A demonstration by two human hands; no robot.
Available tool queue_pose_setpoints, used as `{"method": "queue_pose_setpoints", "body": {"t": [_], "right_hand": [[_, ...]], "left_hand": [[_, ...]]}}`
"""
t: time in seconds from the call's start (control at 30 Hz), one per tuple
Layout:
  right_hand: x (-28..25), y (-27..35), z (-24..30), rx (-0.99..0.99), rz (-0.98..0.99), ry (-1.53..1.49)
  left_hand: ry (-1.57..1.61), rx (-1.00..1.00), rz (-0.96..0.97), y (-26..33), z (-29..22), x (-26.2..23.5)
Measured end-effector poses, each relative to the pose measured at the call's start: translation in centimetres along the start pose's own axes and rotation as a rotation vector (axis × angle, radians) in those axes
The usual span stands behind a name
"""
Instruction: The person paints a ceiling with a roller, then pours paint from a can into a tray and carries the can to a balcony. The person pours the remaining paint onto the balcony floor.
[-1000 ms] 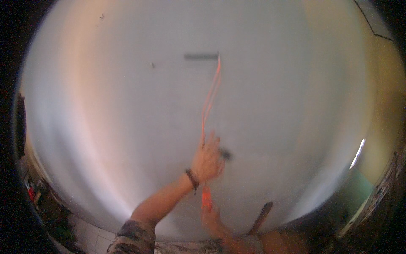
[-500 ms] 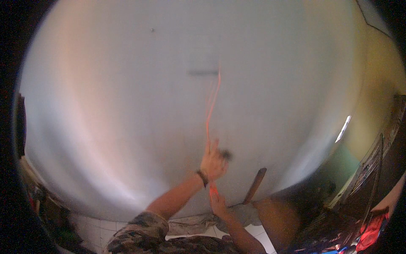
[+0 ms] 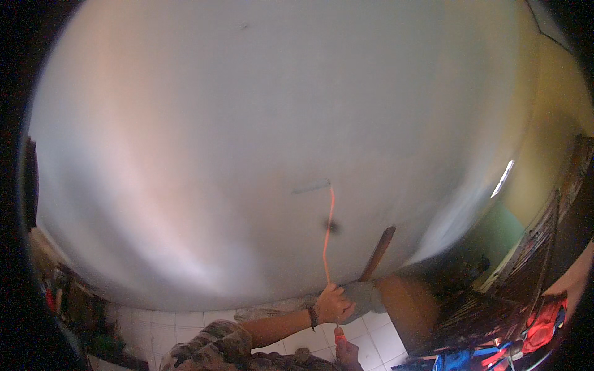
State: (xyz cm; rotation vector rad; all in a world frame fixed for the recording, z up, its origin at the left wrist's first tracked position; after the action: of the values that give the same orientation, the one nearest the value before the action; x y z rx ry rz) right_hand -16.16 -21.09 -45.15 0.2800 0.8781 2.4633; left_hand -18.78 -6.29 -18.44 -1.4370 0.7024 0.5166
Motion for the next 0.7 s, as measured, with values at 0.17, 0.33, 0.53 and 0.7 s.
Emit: {"method": "queue_pose_setpoints", "body": {"t": [0.17,0.33,0.53,0.7], "right_hand": [[1.1,2.7,0.9,-0.043,0.053,-0.008],[-0.1,4.4,5.6,-0.097,0.087,0.13],[-5.2,4.9,4.3,-0.08,0.094,0.217],[-7.8,5.9,3.2,-0.073,0.137,0.173]], "left_hand": [[-0.049,0.007,0.009,0.0,-2.0,-2.0],[-0.086,-0.062,-0.018,-0.8,-2.3,-2.9],[-0.126,-0.079,0.025,-4.0,-6.7,-3.5],[-0.074,-0.034,0.055,-5.6,-12.8,-2.8]]}}
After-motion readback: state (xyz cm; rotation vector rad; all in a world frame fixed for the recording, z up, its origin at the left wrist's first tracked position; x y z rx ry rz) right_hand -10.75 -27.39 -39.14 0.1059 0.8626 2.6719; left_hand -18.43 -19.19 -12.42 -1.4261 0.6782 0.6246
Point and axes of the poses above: each hand's wrist, its own y-axis away from the middle knuckle, its own x-axis out of the palm, z = x × y, the point moved 10 cm from there along -y, towards the middle knuckle, and after that the axes turned 13 degrees about x, right-handed, at the moved point
